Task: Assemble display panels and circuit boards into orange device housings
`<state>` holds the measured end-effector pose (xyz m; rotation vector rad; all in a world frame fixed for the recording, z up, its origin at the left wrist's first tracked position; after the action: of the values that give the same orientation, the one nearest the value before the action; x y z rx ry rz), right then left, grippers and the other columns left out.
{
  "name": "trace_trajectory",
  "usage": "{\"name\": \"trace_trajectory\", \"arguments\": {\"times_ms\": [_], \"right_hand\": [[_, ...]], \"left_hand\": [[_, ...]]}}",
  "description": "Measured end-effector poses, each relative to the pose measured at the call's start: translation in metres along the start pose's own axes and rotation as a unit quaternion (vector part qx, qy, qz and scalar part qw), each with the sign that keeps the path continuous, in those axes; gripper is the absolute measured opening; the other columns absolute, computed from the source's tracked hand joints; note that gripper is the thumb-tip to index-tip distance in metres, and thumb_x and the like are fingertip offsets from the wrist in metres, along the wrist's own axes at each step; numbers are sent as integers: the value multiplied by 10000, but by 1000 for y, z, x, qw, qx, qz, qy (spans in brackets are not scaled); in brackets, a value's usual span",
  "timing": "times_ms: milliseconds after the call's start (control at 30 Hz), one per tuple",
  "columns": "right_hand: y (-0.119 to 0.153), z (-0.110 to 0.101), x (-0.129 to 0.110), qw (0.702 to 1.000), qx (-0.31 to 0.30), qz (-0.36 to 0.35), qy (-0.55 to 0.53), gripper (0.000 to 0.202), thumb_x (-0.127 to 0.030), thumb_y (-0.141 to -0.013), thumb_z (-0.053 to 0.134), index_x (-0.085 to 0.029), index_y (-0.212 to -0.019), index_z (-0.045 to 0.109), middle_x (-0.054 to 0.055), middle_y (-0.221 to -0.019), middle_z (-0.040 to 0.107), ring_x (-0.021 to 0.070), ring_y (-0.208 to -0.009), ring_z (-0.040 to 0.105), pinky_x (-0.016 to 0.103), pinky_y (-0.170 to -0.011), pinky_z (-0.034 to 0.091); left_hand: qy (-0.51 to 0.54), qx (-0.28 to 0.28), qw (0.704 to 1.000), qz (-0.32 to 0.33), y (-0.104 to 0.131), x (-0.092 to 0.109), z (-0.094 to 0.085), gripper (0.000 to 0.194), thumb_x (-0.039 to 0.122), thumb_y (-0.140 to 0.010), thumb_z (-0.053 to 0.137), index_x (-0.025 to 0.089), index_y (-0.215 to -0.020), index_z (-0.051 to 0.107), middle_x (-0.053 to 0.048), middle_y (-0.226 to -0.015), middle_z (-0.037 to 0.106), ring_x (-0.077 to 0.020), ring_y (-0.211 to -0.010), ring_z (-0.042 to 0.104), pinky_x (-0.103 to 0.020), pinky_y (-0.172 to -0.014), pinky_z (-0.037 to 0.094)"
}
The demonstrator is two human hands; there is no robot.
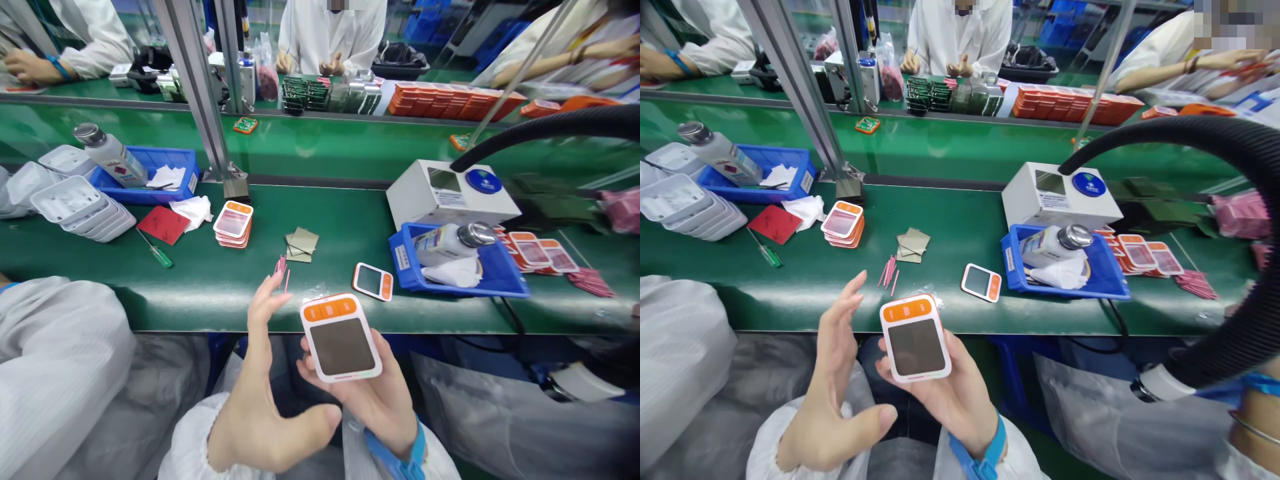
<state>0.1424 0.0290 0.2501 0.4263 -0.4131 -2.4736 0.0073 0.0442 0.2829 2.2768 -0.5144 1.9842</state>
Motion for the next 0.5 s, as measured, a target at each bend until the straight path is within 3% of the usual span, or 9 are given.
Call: {"name": "trace_trajectory", "arguments": {"times_ms": [167, 300, 500], "right_hand": [[4, 10, 12, 996, -18, 53, -70, 495, -556, -697, 729, -188, -1027, 705, 65, -982, 735, 157, -838, 663, 363, -976, 429], [9, 9, 18, 997, -41, 50, -44, 545, -605, -681, 708, -213, -1059, 694, 69, -1014, 722, 181, -854, 646, 441, -1032, 385], [7, 8, 20, 997, -61, 31, -21, 542, -650, -708, 640, -241, -1059, 696, 42, -980, 728, 177, -783, 649, 444, -984, 445]], "left_hand": [[-71, -5, 997, 24, -3, 4, 6, 945, 295, -572, 809, 360, -1372, 311, -54, -1568, 156, -362, -1456, 50, -595, -1143, 136], [-21, 14, 1000, 8, -4, 4, 9, 875, 251, -547, 827, 377, -1318, 434, -48, -1543, 230, -408, -1420, 147, -604, -1116, 184], [52, 39, 997, -36, -3, 4, 10, 830, 155, -509, 825, 354, -1265, 545, -72, -1517, 289, -465, -1346, 281, -621, -1085, 208]]}}
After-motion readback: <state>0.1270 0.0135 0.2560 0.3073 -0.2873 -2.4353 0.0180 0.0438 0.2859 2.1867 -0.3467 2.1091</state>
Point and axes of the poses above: each hand's wrist, its own y-axis away from the middle knuckle, its own z-axis out of the palm, x = y × z, the point moved 3 cm from there along -y, towards the middle knuckle
